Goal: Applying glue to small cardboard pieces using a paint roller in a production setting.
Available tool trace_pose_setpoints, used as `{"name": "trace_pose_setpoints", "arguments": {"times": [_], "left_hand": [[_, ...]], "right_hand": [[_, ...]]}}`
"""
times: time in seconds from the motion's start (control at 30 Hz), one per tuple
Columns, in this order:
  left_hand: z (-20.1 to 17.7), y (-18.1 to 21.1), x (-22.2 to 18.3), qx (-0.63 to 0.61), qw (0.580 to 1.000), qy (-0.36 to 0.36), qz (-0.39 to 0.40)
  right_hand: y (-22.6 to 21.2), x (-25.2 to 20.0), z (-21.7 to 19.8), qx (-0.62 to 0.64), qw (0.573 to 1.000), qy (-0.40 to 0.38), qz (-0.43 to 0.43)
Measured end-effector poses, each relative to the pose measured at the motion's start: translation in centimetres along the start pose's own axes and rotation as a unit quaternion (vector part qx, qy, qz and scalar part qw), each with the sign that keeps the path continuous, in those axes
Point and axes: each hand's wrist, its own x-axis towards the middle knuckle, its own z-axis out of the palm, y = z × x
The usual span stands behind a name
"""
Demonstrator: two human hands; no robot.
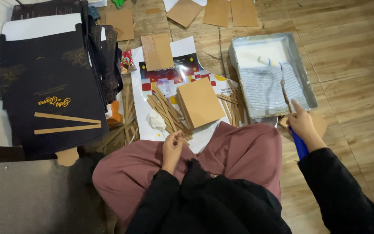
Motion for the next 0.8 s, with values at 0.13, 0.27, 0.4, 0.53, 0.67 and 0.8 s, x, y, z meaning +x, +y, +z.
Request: {"name": "trace_pose_setpoints", "arguments": {"times": [0.13,0.27,0.4,0.53,0.67,0.8], "left_hand": [[0.0,0.4,-0.1,0.007,1.000,0.003,0.000],[-0.1,0.2,-0.1,0.030,0.999,0.015,0.004],[0.0,0.1,-0.1,0.044,0.999,0.027,0.016],[0.7,-1.5,0.4,0.049,0.996,0.053,0.047],[0.8,-2.4,0.4,0.070,0.992,0.068,0.078],[0.9,-3.1,0.1,0.097,0.988,0.068,0.097]], "right_hand": [[0.5,2.7,0.9,0.015,1.000,-0.007,-0.011],[1.8,4.3,2.9,-0.044,0.999,-0.024,-0.022],[1.7,3.2,3.5,-0.109,0.993,-0.037,-0.006],[2.2,1.3,1.3,-0.149,0.986,-0.074,-0.025],[0.3,-3.4,-2.1,-0.200,0.974,-0.097,-0.037],[3.5,-4.9,-2.2,-0.253,0.961,-0.101,-0.050]]}}
